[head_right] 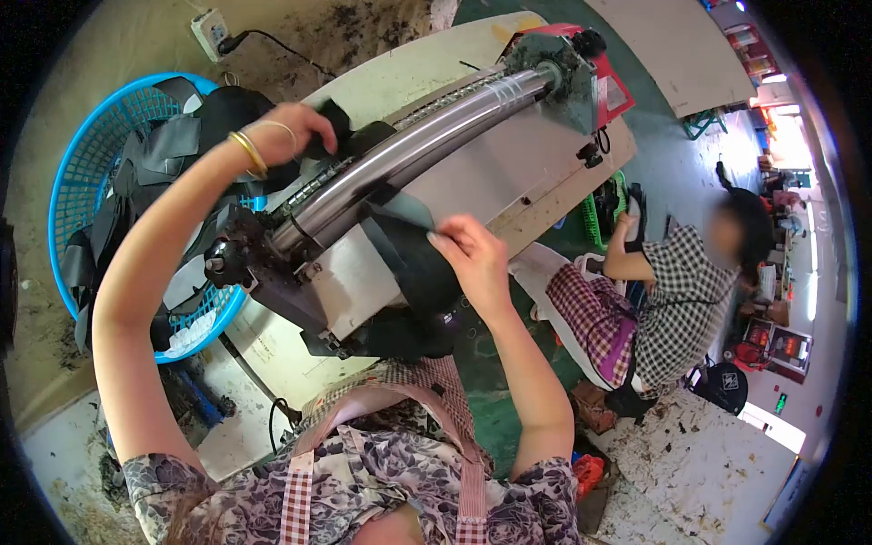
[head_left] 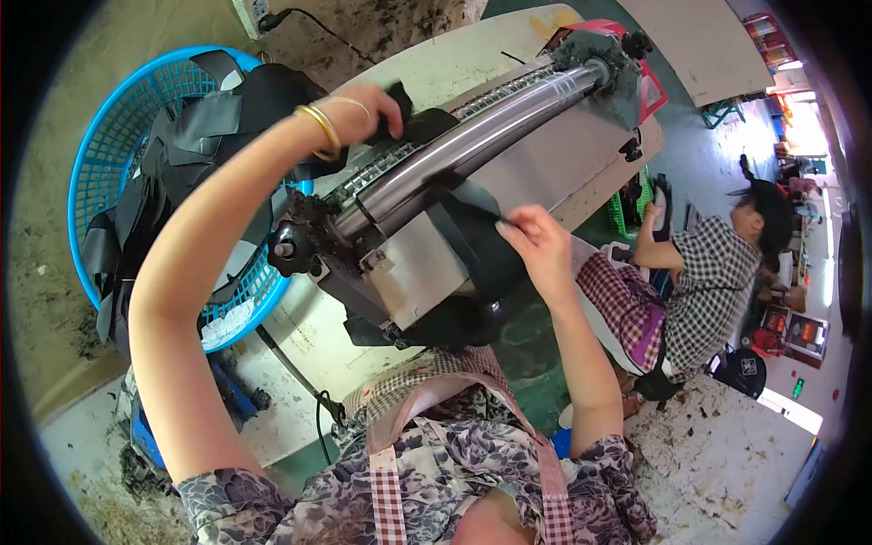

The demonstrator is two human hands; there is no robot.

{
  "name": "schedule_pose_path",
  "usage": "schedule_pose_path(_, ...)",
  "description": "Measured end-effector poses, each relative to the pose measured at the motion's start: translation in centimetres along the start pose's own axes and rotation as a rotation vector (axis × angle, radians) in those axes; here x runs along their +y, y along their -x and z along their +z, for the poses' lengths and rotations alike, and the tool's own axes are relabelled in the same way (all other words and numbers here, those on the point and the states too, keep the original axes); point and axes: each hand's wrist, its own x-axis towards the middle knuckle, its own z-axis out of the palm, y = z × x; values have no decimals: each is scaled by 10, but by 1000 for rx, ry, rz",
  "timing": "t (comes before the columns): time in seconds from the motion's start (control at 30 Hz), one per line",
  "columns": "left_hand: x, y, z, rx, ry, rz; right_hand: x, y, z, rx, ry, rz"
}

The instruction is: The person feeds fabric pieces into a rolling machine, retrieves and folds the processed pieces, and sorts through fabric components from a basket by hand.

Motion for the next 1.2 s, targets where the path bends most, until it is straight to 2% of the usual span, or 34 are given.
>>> schedule_pose_path(0.03,-3,-6,22,-26,144,107,-2,-9,6,2,-30,-45)
schedule_pose_path(0.07,11,-7,31,-95,196,-57,0,-18,12,3,-59,-84)
schedule_pose_path(0.13,7,-15,31,-171,303,-128,1,-20,11,12,-105,-118)
schedule_pose_path(0.17,8,-13,31,-174,305,-126,-3,-16,3,97,-88,-167)
schedule_pose_path(0.2,6,-11,31,-96,230,-170,-4,-12,-4,181,-70,-214)
schedule_pose_path(0.23,7,-10,30,-16,154,-209,-4,0,-17,160,-38,-80)
schedule_pose_path(0.27,0,-11,24,71,149,-158,0,11,-26,165,-32,-78)
schedule_pose_path(0.3,-10,-12,15,160,166,-126,8,23,-33,72,-8,15)
schedule_pose_path(0.33,-20,-10,8,339,337,24,12,34,-36,-22,15,110)
schedule_pose_path(0.37,-15,-5,-8,421,369,132,10,44,-33,-54,54,149)
schedule_pose_path(0.4,-13,0,-24,349,402,145,8,51,-28,-88,90,185)
schedule_pose_path(0.5,-15,17,-64,366,473,220,10,54,-20,-110,75,207)
schedule_pose_path(0.57,-20,23,-82,293,-133,-91,6,46,-16,-130,98,180)
schedule_pose_path(0.6,-16,23,-67,394,-144,-51,8,38,-9,-125,19,175)
schedule_pose_path(0.63,-25,18,-38,397,-53,141,9,28,1,-117,-57,168)
schedule_pose_path(0.67,-10,16,-20,145,-12,126,8,16,11,-119,-4,116)
schedule_pose_path(0.7,-18,14,11,107,51,421,5,8,18,-96,64,66)
schedule_pose_path(0.73,5,10,20,-178,108,66,4,4,26,-27,133,-42)
schedule_pose_path(0.77,7,12,29,-61,130,62,-6,2,28,2,207,-93)
schedule_pose_path(0.8,6,7,24,-142,240,19,-6,6,30,136,208,-296)
schedule_pose_path(0.83,21,11,15,-193,409,-140,-12,15,19,264,344,-433)
schedule_pose_path(0.87,24,15,14,-121,370,-253,-19,24,11,375,479,-576)
schedule_pose_path(0.9,20,11,15,-92,288,-228,-4,38,3,388,459,-515)
schedule_pose_path(0.93,15,11,13,-53,205,-207,13,56,0,368,454,-433)
schedule_pose_path(0.97,9,12,9,100,135,-113,32,74,2,342,446,-351)
schedule_pose_path(1.0,3,15,3,246,67,-30,50,88,13,233,466,-257)
schedule_pose_path(1.03,-3,14,-13,230,124,-8,75,104,28,25,520,-168)
schedule_pose_path(1.07,-2,17,-29,234,223,17,100,119,48,-122,430,-188)
schedule_pose_path(1.1,5,23,-47,269,187,108,110,125,64,-233,529,-244)
schedule_pose_path(1.13,11,29,-59,281,315,211,113,125,82,-360,609,-337)
schedule_pose_path(1.2,16,46,-85,438,182,352,109,129,97,-531,770,-377)
